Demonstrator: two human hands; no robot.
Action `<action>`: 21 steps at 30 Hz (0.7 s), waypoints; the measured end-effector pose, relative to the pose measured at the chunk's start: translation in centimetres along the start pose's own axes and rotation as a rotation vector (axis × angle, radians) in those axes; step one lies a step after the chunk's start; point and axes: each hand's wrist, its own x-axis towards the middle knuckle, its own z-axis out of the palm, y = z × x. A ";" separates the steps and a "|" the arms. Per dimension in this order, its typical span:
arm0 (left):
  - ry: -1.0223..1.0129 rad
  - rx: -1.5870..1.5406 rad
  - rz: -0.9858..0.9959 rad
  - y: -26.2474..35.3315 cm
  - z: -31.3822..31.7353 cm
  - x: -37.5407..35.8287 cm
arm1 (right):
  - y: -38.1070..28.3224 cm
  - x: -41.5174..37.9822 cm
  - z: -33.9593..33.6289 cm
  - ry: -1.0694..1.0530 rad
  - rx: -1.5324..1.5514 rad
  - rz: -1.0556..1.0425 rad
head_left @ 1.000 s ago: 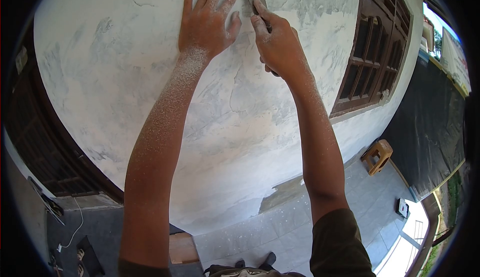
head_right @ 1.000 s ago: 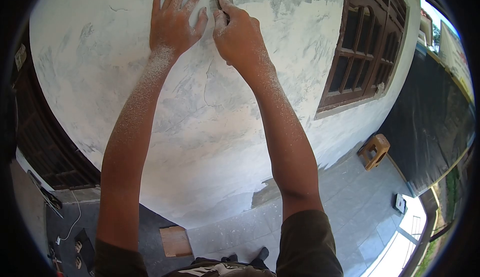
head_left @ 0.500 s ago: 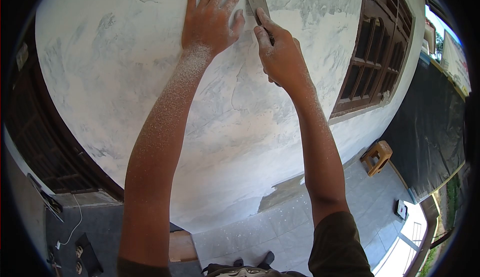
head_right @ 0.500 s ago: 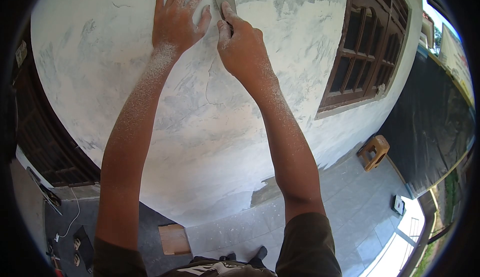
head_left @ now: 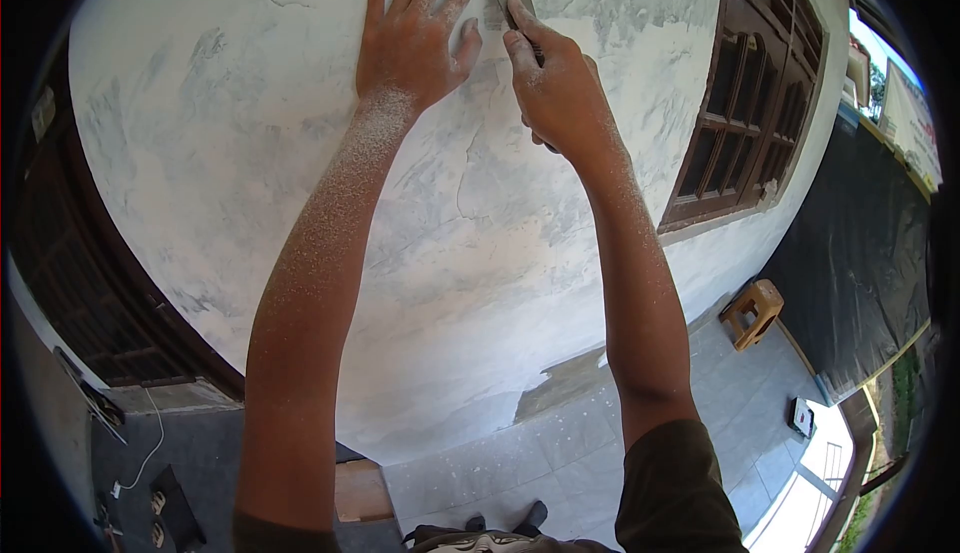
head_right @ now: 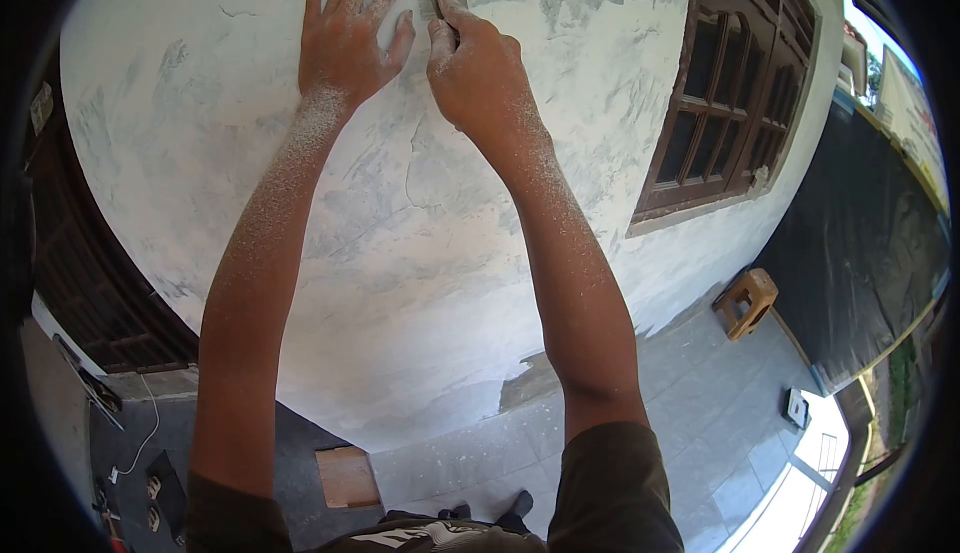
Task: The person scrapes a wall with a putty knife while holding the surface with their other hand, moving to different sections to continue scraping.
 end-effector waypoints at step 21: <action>0.032 -0.011 0.012 0.0 0.0 0.0 | 0.5 -0.9 0.2 -0.002 -0.033 -0.026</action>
